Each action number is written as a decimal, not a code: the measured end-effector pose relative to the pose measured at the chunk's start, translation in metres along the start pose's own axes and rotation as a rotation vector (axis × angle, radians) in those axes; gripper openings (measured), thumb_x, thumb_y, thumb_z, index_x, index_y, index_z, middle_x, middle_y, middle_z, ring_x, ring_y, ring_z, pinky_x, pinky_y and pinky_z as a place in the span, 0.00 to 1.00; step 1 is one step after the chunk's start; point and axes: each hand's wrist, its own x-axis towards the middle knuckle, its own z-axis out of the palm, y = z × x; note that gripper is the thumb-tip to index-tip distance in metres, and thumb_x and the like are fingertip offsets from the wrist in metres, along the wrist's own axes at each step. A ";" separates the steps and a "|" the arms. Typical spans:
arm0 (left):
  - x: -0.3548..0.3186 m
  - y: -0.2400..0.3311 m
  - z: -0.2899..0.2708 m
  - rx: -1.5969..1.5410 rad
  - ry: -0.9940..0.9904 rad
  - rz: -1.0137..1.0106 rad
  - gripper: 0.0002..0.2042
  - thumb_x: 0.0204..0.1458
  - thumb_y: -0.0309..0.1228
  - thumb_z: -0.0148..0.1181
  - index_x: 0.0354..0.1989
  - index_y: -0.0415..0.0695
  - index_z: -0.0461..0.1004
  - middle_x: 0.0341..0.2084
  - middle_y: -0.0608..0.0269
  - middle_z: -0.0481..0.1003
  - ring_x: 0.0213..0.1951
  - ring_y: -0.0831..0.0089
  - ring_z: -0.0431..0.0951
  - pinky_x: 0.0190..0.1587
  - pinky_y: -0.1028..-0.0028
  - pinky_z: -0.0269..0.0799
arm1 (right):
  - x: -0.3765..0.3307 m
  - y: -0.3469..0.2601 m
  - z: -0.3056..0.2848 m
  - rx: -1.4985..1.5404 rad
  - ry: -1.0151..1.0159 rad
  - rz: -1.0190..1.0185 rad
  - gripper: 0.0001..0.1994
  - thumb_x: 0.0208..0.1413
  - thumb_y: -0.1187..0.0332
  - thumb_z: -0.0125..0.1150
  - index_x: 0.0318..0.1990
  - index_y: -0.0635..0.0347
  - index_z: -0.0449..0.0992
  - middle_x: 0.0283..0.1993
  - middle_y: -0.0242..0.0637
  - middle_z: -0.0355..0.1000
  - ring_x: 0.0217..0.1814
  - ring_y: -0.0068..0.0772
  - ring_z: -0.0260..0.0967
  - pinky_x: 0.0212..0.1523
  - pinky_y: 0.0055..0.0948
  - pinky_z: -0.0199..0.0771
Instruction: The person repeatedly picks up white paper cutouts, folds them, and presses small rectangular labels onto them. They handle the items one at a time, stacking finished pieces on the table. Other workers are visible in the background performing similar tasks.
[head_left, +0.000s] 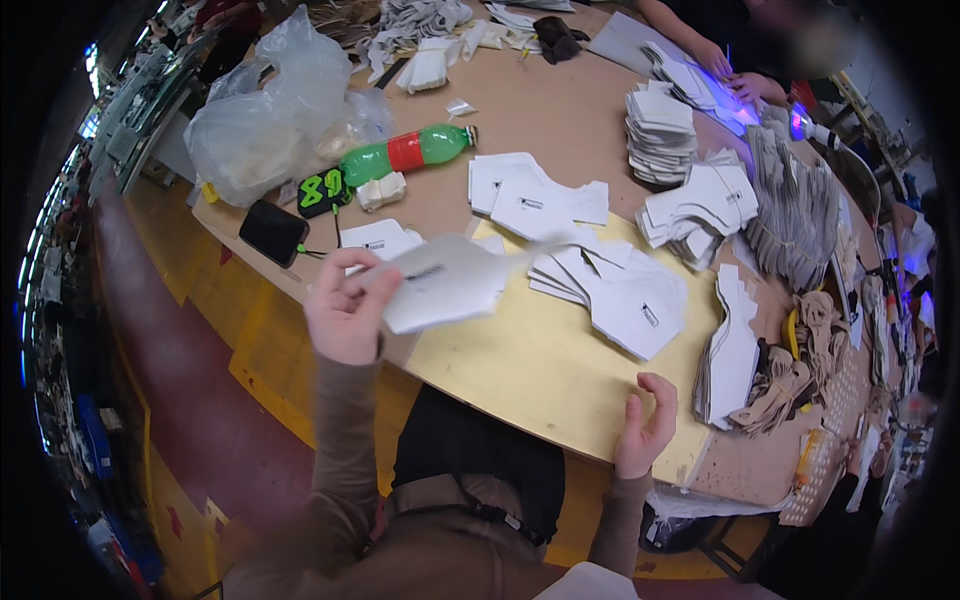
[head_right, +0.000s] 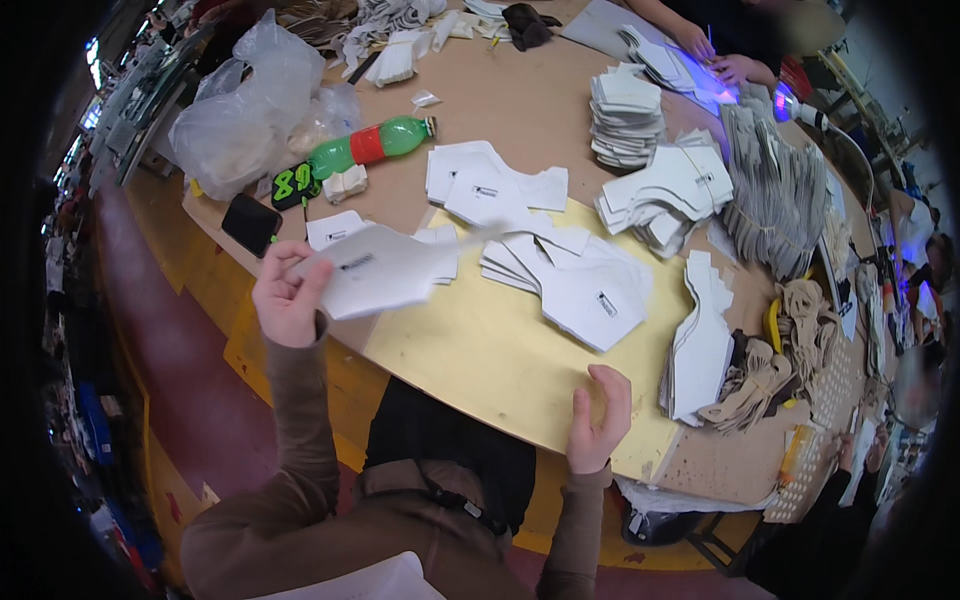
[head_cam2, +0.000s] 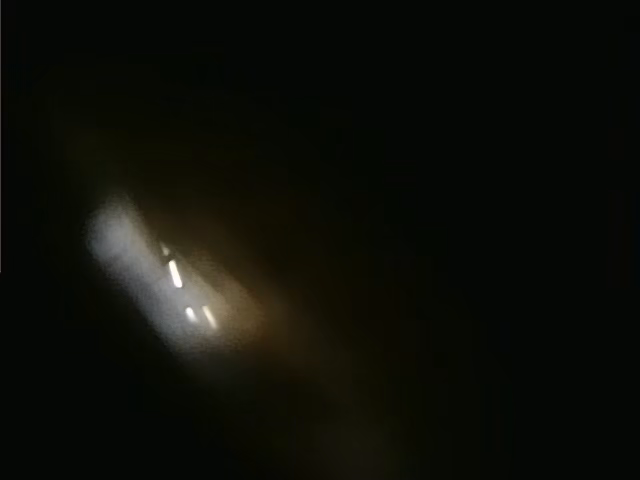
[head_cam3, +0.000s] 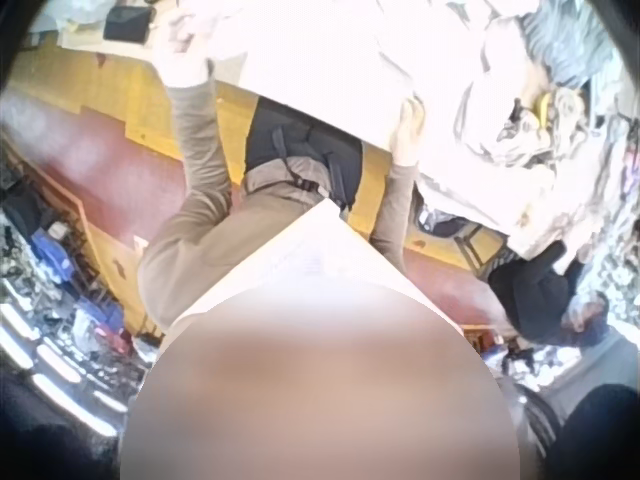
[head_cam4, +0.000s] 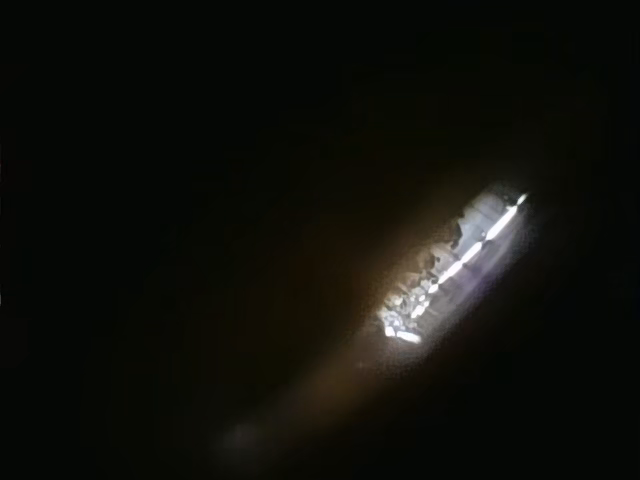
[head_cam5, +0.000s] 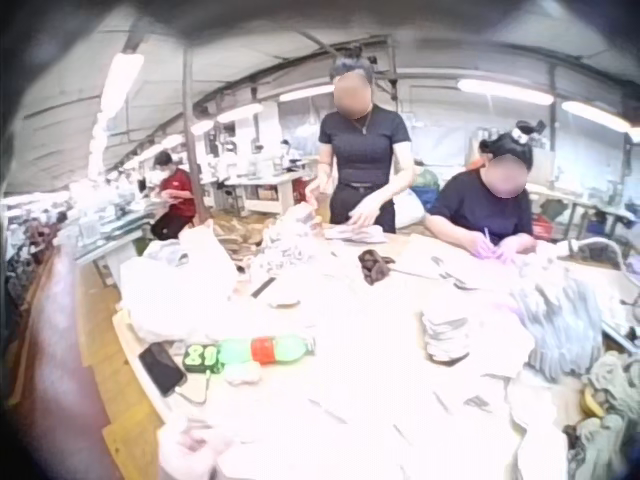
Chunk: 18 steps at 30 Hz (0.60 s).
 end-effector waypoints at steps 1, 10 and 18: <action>-0.005 0.005 0.014 -0.057 -0.089 -0.066 0.12 0.59 0.19 0.63 0.48 0.38 0.69 0.35 0.58 0.81 0.37 0.81 0.80 0.37 0.82 0.75 | 0.000 -0.003 0.002 0.188 0.020 0.061 0.18 0.61 0.72 0.62 0.57 0.67 0.72 0.53 0.48 0.74 0.54 0.42 0.71 0.58 0.38 0.70; -0.063 -0.039 0.105 0.373 -0.447 -0.144 0.20 0.58 0.23 0.64 0.58 0.37 0.68 0.53 0.50 0.77 0.56 0.65 0.77 0.58 0.67 0.73 | -0.013 -0.023 -0.052 0.190 0.041 0.684 0.25 0.57 0.76 0.63 0.63 0.65 0.68 0.52 0.45 0.75 0.52 0.31 0.72 0.52 0.32 0.72; -0.105 -0.069 0.093 0.705 -0.693 0.228 0.15 0.52 0.24 0.65 0.50 0.44 0.80 0.59 0.53 0.73 0.62 0.49 0.71 0.64 0.56 0.65 | -0.039 -0.021 -0.053 -0.360 0.112 0.174 0.17 0.55 0.78 0.63 0.54 0.61 0.78 0.54 0.42 0.76 0.59 0.45 0.70 0.57 0.40 0.68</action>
